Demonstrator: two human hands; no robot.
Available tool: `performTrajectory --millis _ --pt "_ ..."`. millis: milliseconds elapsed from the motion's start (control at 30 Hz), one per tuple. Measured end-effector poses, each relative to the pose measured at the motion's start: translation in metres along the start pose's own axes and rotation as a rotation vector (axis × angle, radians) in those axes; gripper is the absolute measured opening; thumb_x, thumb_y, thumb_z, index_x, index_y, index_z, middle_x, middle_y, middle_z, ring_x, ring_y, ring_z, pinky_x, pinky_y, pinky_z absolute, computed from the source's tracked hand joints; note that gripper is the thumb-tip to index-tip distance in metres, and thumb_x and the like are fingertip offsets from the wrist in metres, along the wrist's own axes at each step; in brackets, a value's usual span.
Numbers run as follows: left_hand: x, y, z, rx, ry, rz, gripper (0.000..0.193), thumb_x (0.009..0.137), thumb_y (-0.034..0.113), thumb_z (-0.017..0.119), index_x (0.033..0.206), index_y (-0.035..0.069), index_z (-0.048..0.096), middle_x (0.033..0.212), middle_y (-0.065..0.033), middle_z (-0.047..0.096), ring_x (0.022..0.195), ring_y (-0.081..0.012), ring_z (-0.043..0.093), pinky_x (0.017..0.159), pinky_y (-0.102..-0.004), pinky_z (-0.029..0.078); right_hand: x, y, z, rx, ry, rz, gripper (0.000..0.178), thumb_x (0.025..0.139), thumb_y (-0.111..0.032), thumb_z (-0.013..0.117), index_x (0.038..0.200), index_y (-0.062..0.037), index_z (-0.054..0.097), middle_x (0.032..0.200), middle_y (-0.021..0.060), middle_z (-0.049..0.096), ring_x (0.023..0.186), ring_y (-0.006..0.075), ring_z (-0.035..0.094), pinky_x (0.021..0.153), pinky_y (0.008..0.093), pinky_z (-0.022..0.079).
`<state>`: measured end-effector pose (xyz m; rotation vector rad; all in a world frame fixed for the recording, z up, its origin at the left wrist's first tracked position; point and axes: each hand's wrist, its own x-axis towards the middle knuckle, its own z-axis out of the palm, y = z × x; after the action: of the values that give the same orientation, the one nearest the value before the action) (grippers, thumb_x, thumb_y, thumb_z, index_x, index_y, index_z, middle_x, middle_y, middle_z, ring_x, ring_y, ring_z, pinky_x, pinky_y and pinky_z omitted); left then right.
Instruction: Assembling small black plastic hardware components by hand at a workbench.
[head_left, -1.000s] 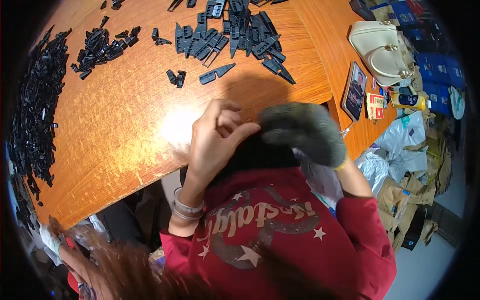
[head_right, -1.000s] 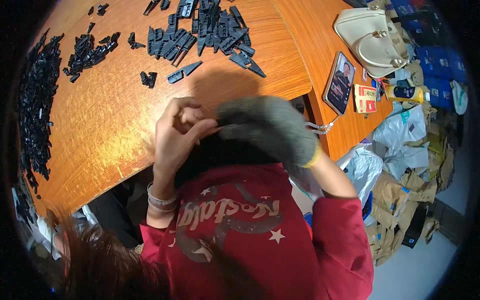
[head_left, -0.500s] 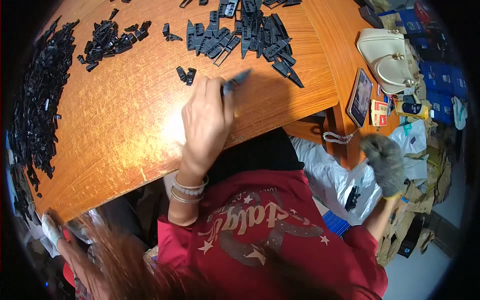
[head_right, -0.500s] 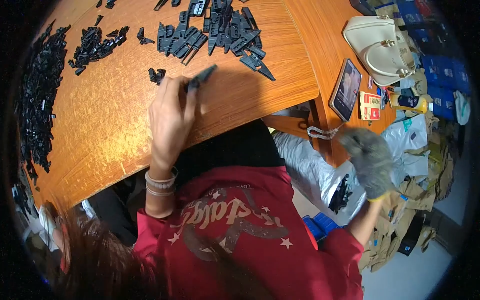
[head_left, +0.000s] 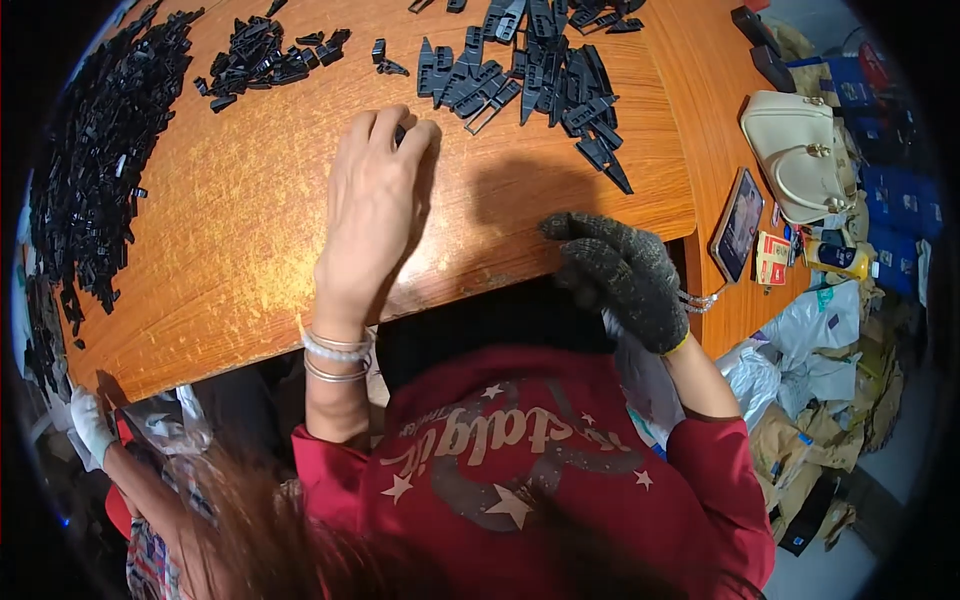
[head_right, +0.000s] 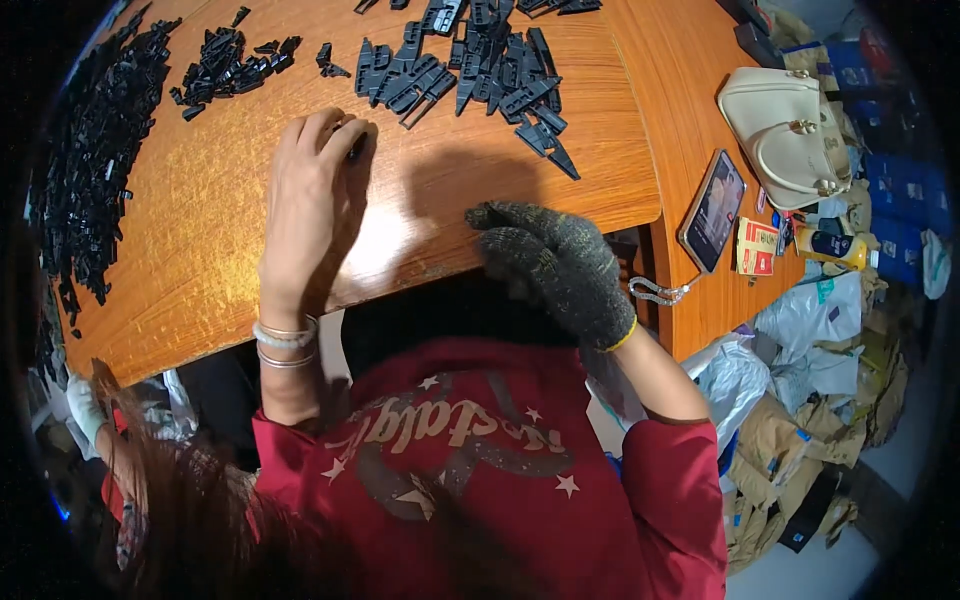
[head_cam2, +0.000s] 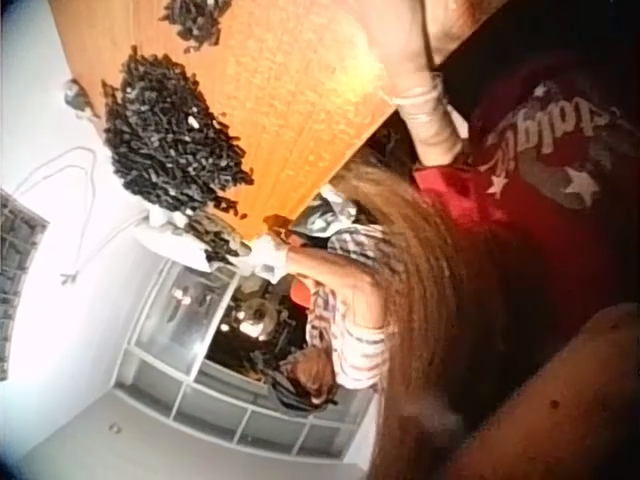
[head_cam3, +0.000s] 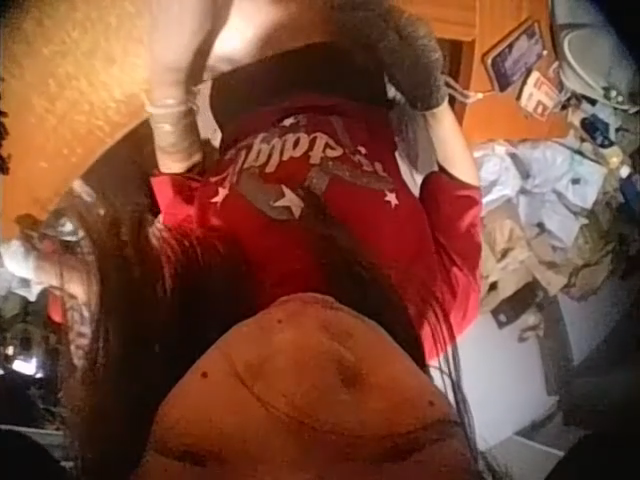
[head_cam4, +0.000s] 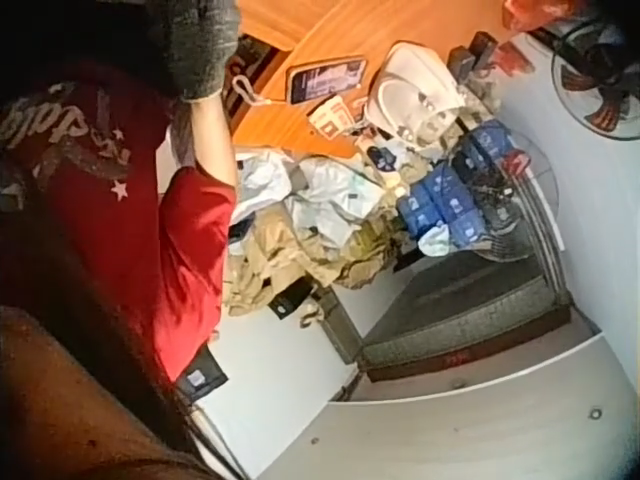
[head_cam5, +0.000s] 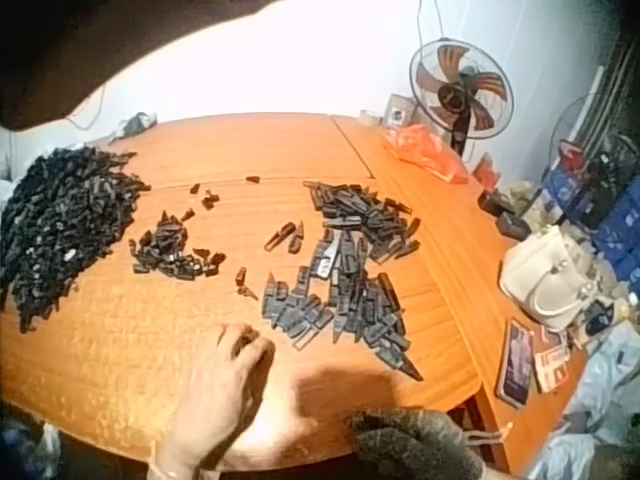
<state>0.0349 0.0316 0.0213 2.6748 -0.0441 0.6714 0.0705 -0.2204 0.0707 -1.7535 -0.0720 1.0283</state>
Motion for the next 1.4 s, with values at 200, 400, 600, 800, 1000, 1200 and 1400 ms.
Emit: performTrajectory --millis 200,400,600,800,1000,1200,1400 --pt "-0.003 0.001 0.000 0.034 -0.104 0.064 0.013 0.085 0.008 0.060 0.095 0.000 0.061 0.090 -0.0118 0.055 0.087 -0.0279 0.052 0.077 -0.0383 0.042 0.017 0.029 -0.003 -0.330 0.140 -0.559 0.030 0.093 -0.020 0.060 0.118 -0.0034 0.063 0.109 0.0094 0.068 0.088 0.0135 0.066 0.071 0.0267 0.051" --pt "-0.011 0.002 0.002 0.012 -0.103 0.030 0.011 0.083 0.008 0.063 0.090 0.001 0.060 0.090 -0.0111 0.054 0.088 -0.0272 0.051 0.077 -0.0381 0.041 0.037 0.017 0.012 -0.333 0.217 -0.417 0.041 0.086 -0.025 0.069 0.121 -0.0035 0.062 0.108 0.0143 0.068 0.090 0.0191 0.067 0.078 0.0322 0.052" --pt "-0.017 0.013 0.000 0.022 -0.078 0.086 0.012 0.080 0.009 0.065 0.087 0.000 0.059 0.086 -0.0100 0.050 0.082 -0.0255 0.048 0.074 -0.0375 0.041 0.047 0.004 0.013 -0.537 0.184 -0.476 0.037 0.085 -0.028 0.070 0.114 -0.0069 0.066 0.098 0.0165 0.069 0.087 0.0267 0.069 0.076 0.0341 0.052" --pt "-0.021 0.018 0.005 -0.312 -0.215 0.029 0.019 0.077 0.003 0.067 0.094 -0.001 0.060 0.091 -0.0121 0.056 0.082 -0.0304 0.053 0.073 -0.0388 0.046 0.052 -0.003 0.011 -0.566 0.076 -0.475 0.033 0.086 -0.028 0.067 0.111 -0.0062 0.067 0.102 0.0136 0.069 0.089 0.0283 0.068 0.076 0.0371 0.053" --pt "-0.020 0.019 0.010 -0.332 -0.210 -0.002 0.019 0.076 0.000 0.067 0.094 -0.002 0.060 0.090 -0.0133 0.055 0.084 -0.0318 0.055 0.073 -0.0393 0.046 0.061 -0.007 0.007 -0.808 0.066 -0.681 0.031 0.085 -0.027 0.068 0.109 -0.0067 0.068 0.099 0.0126 0.069 0.091 0.0284 0.067 0.078 0.0382 0.052" --pt "-0.020 0.021 0.008 -0.343 -0.184 -0.007 0.020 0.076 -0.002 0.067 0.094 -0.002 0.060 0.089 -0.0140 0.054 0.083 -0.0322 0.055 0.071 -0.0394 0.047 0.068 -0.018 0.007 -1.169 0.024 -0.806 0.027 0.083 -0.024 0.066 0.105 -0.0082 0.067 0.095 0.0100 0.067 0.089 0.0293 0.064 0.075 0.0414 0.051" --pt "-0.031 0.024 0.020 -0.344 -0.156 -0.077 0.026 0.064 -0.005 0.061 0.089 -0.001 0.055 0.088 -0.0145 0.049 0.085 -0.0325 0.051 0.073 -0.0400 0.046 0.075 -0.027 0.009 -1.612 -0.045 -0.999 0.032 0.081 -0.020 0.064 0.110 -0.0065 0.063 0.098 0.0080 0.067 0.093 0.0303 0.063 0.079 0.0447 0.049"
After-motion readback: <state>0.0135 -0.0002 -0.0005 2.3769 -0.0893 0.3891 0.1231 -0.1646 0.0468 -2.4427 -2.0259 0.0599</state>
